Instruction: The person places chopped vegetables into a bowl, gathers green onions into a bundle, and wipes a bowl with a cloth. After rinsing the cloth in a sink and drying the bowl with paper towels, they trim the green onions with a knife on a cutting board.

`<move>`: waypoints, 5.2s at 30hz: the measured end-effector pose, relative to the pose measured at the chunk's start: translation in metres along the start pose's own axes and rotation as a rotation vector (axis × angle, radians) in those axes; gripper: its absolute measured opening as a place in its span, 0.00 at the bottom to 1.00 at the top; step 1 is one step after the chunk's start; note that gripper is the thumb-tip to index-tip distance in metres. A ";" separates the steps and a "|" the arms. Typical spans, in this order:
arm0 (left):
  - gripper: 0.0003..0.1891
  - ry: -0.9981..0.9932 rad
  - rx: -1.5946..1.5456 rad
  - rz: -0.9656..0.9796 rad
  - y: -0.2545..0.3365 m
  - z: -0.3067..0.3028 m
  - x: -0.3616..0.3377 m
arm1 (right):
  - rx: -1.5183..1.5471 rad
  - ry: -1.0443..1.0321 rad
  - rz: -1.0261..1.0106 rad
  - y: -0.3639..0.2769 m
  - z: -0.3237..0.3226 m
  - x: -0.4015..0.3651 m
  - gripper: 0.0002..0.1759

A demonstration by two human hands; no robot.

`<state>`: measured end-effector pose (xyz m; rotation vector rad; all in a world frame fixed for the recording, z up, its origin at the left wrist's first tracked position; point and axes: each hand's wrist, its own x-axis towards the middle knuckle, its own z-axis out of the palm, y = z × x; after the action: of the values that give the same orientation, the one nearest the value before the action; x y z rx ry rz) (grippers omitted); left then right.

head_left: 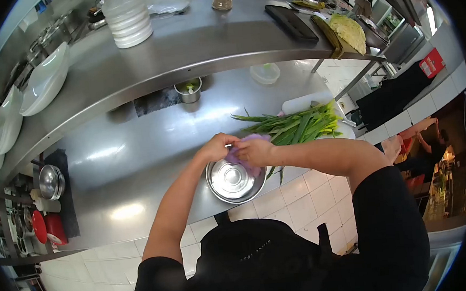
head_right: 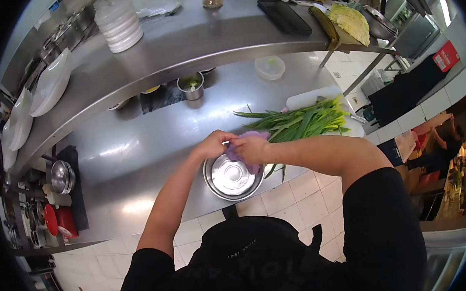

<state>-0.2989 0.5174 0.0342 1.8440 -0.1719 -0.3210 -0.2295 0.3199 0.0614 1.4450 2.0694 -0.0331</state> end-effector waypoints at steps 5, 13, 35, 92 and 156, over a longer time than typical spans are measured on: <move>0.32 0.368 -0.050 -0.070 -0.004 -0.008 -0.019 | 0.036 0.175 0.254 0.001 -0.083 -0.019 0.19; 0.31 0.908 -0.350 -0.102 -0.017 0.037 -0.046 | 0.744 0.090 0.822 -0.049 -0.035 0.041 0.36; 0.14 1.310 -0.789 -0.434 -0.008 0.078 -0.212 | 0.668 0.808 0.586 0.024 -0.111 -0.026 0.14; 0.06 1.239 -0.149 -0.597 -0.010 0.041 -0.205 | 0.508 1.223 0.321 0.017 -0.189 -0.037 0.16; 0.21 0.433 -0.154 -0.184 -0.025 -0.043 -0.077 | -0.318 0.578 -0.274 0.069 -0.003 0.102 0.16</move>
<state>-0.3604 0.5854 0.0320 1.7353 0.3137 -0.0530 -0.1935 0.4351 0.0354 1.0430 2.5693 0.6425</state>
